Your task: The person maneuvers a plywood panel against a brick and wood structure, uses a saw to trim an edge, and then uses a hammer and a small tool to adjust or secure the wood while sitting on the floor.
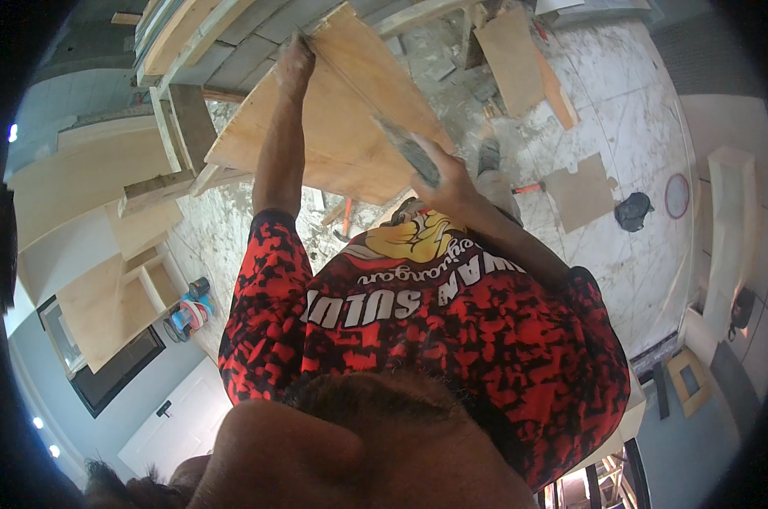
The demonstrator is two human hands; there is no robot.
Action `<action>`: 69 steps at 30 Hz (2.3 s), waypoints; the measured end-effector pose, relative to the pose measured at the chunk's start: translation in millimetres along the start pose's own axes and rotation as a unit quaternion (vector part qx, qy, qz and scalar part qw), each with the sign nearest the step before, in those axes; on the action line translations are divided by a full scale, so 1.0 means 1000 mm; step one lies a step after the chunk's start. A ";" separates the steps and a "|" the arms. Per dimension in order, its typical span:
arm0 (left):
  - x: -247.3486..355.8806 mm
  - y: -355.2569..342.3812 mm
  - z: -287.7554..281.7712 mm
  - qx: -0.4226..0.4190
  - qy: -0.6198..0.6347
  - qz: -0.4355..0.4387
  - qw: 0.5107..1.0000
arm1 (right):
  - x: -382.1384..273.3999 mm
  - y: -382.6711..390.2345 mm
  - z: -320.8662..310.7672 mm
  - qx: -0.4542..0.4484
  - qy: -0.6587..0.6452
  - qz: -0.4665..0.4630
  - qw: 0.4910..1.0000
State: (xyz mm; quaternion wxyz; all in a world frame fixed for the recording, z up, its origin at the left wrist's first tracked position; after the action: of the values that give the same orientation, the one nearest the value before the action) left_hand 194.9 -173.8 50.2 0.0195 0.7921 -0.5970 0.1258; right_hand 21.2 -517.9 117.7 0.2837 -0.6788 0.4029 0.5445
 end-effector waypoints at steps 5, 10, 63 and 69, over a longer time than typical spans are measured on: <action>0.009 0.003 -0.011 -0.024 0.027 0.010 0.999 | 0.010 0.016 0.013 0.020 0.032 -0.012 0.999; 0.005 0.002 -0.010 0.003 0.020 0.020 1.000 | -0.017 0.017 -0.024 0.059 0.048 -0.046 0.996; 0.047 -0.022 -0.023 -0.123 -0.031 0.100 0.987 | -0.025 0.005 -0.050 0.106 0.037 -0.072 0.991; 0.035 -0.038 -0.007 -0.112 -0.062 0.154 0.980 | -0.028 0.005 -0.053 0.080 0.027 -0.025 0.996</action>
State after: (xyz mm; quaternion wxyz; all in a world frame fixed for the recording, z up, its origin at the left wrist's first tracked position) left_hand 238.7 -194.1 69.4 0.0514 0.6894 -0.7225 0.0101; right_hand 42.2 -557.4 157.9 0.3394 -0.6784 0.4355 0.4847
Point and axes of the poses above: each hand's wrist, its own y-axis away from the middle knuckle, its own z-axis out of the palm, x = y × z, the point moved 2 cm from there along -y, towards the middle knuckle, and after that the axes turned 8 degrees about z, right-handed, at the moved point
